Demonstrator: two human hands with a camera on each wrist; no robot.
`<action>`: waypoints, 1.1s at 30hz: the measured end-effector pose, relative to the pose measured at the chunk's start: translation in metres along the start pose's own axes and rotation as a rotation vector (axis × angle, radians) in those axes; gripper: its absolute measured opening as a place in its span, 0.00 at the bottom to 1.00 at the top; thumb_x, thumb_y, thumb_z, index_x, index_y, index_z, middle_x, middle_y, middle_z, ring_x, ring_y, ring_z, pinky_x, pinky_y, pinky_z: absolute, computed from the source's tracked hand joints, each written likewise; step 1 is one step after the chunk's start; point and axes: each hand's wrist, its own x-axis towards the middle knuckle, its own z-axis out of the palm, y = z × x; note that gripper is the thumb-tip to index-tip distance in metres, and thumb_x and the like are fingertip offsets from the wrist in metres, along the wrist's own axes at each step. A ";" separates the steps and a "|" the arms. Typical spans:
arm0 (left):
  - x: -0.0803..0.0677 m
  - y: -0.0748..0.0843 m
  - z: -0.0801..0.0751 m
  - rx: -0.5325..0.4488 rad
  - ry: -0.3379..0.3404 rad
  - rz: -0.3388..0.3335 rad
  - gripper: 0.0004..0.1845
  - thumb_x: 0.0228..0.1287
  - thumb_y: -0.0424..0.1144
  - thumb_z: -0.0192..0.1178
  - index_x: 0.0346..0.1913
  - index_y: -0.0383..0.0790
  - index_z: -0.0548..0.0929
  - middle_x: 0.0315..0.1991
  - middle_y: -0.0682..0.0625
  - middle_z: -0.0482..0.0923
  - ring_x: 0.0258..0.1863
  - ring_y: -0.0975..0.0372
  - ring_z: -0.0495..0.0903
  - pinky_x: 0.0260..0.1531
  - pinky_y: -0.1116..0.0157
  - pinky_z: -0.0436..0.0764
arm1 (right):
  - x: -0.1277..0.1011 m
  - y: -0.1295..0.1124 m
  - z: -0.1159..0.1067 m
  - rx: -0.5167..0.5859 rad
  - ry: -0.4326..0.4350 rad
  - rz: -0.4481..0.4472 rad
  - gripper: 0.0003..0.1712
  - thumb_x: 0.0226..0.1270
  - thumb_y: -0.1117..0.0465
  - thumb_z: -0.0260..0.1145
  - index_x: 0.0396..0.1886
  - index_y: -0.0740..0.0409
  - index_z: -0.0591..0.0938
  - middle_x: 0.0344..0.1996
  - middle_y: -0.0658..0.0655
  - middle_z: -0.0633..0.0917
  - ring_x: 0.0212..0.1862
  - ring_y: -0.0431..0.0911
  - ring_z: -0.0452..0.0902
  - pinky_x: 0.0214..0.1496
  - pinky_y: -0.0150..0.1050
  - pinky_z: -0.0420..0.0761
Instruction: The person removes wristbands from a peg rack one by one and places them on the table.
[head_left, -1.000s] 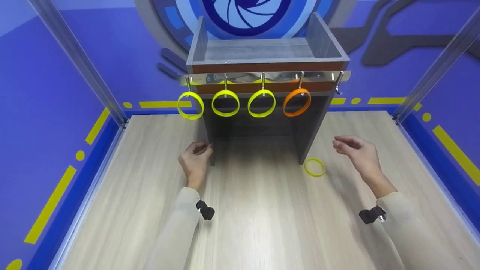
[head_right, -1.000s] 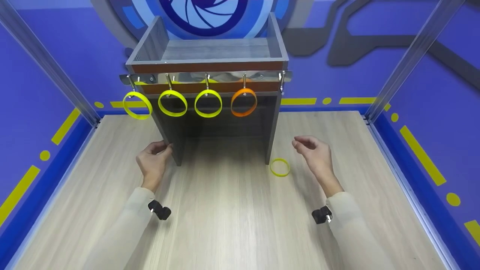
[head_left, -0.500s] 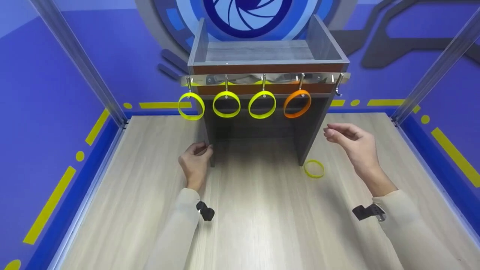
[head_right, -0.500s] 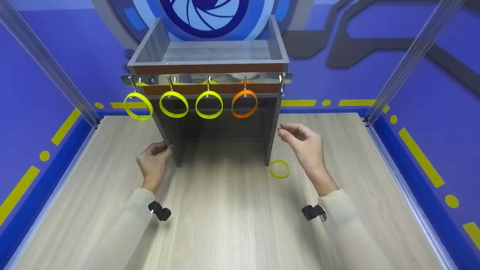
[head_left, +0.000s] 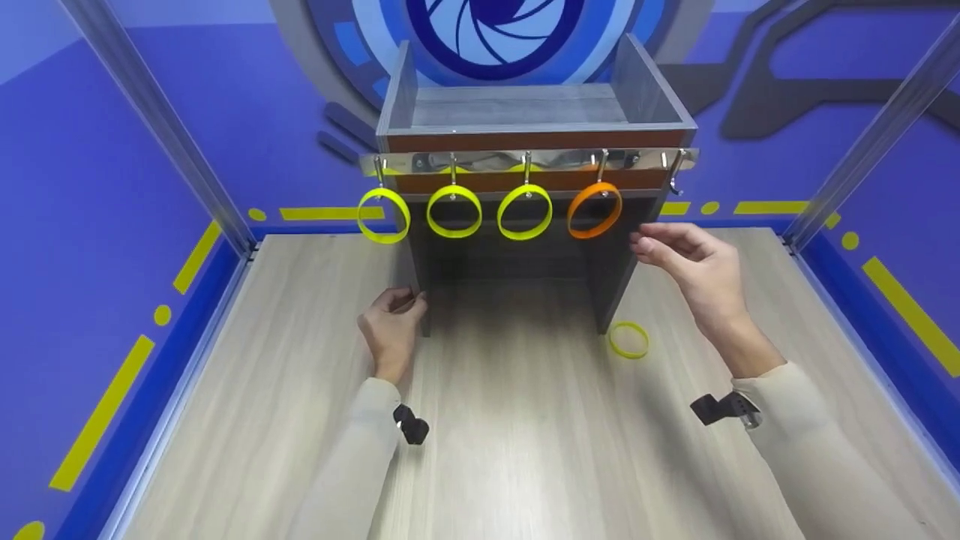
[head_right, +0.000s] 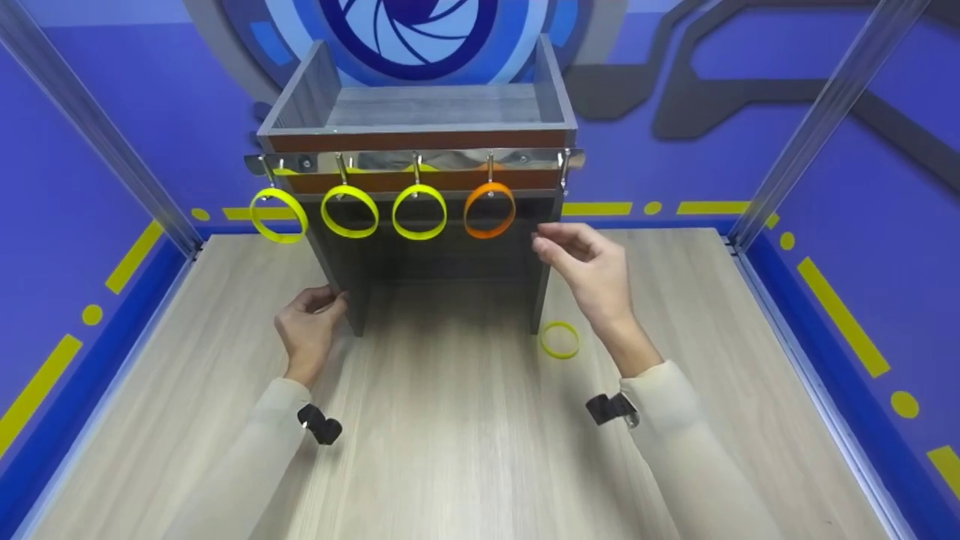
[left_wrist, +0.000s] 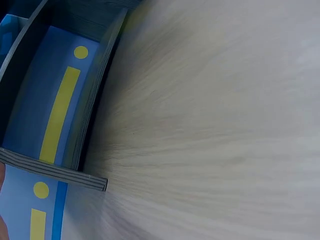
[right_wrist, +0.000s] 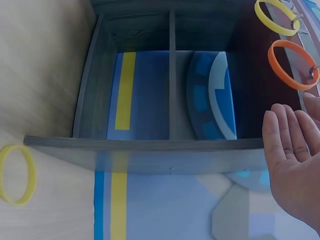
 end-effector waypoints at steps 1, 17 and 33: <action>0.000 0.000 0.000 -0.001 -0.001 -0.007 0.07 0.53 0.26 0.77 0.35 0.29 0.90 0.34 0.41 0.90 0.35 0.50 0.92 0.34 0.71 0.88 | 0.001 0.000 0.002 0.005 -0.001 -0.002 0.17 0.69 0.73 0.74 0.54 0.77 0.84 0.47 0.66 0.90 0.48 0.57 0.90 0.53 0.44 0.88; -0.002 -0.002 0.001 -0.031 0.003 -0.028 0.07 0.53 0.25 0.77 0.36 0.30 0.90 0.33 0.41 0.90 0.35 0.49 0.92 0.33 0.71 0.88 | 0.016 -0.002 0.025 0.090 -0.010 0.022 0.18 0.68 0.75 0.72 0.57 0.75 0.84 0.48 0.64 0.91 0.46 0.53 0.90 0.53 0.44 0.88; 0.000 -0.001 0.001 -0.012 0.006 -0.038 0.08 0.53 0.26 0.77 0.36 0.31 0.91 0.35 0.40 0.90 0.35 0.49 0.92 0.34 0.70 0.88 | 0.024 -0.002 0.036 0.103 0.002 0.050 0.15 0.68 0.75 0.74 0.52 0.74 0.86 0.44 0.63 0.91 0.42 0.54 0.91 0.50 0.45 0.89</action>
